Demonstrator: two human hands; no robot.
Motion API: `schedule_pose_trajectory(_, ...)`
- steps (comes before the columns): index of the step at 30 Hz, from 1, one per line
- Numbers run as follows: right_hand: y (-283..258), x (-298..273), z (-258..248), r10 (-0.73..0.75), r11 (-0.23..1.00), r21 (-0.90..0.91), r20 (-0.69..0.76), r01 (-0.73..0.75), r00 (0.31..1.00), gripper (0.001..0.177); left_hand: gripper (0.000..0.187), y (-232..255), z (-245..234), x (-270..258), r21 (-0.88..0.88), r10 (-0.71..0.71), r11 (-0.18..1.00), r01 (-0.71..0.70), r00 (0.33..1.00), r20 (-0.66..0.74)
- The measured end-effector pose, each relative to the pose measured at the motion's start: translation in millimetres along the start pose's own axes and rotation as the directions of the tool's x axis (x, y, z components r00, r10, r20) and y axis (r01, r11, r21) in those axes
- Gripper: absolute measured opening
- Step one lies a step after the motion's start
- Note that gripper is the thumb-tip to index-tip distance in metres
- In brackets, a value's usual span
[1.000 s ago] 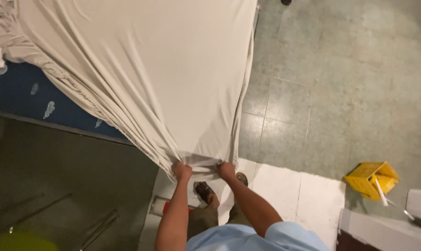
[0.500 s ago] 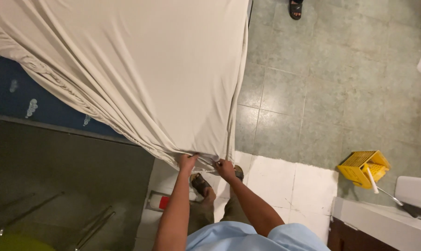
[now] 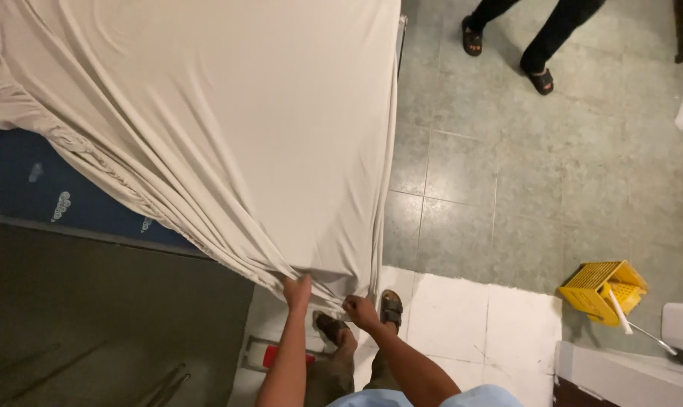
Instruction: The person fits a white fitted sheet onto a blue mattress by stretching the elasticized corners and smoothing the fabric across the surface. The person walks around the bed to secure each corner and adjusts the sheet until it is fully attached.
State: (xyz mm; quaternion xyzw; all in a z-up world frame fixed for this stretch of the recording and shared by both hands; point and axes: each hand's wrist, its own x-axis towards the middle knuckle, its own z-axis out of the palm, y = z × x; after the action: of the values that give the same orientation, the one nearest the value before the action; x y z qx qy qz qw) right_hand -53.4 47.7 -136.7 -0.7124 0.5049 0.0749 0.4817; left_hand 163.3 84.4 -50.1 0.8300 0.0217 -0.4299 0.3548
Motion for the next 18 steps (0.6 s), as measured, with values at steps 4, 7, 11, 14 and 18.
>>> schedule_pose_trajectory(4,-18.1,15.7,-29.1,-0.029,0.998,0.055,-0.12,0.036,0.992,0.029,0.09,48.7,0.5,-28.6,-0.176,-0.007,0.984,0.005,1.0,-0.006)
schedule_pose_trajectory(7,-66.5,4.2,-62.2,0.041,0.976,0.22,-0.168,-0.003,0.985,0.045,0.084,60.4,-9.6,-46.4,-0.329,-0.024,0.943,0.048,0.997,0.075)
schedule_pose_trajectory(11,-53.3,15.6,-47.4,0.067,0.973,0.229,-0.32,0.009,0.945,0.04,0.077,37.2,1.1,-17.6,-0.295,-0.012,0.953,0.06,0.986,0.163)
schedule_pose_trajectory(14,-62.1,-0.6,-45.6,-0.121,0.987,0.04,-0.46,0.156,0.88,0.026,0.058,15.9,7.5,-2.3,-0.196,0.03,0.981,-0.015,0.997,0.073)
schedule_pose_trajectory(18,-39.4,10.8,-44.4,-0.566,0.824,-0.346,-0.457,0.449,0.687,0.017,0.045,16.2,-6.0,-3.9,0.085,0.103,0.992,-0.095,0.99,-0.092)
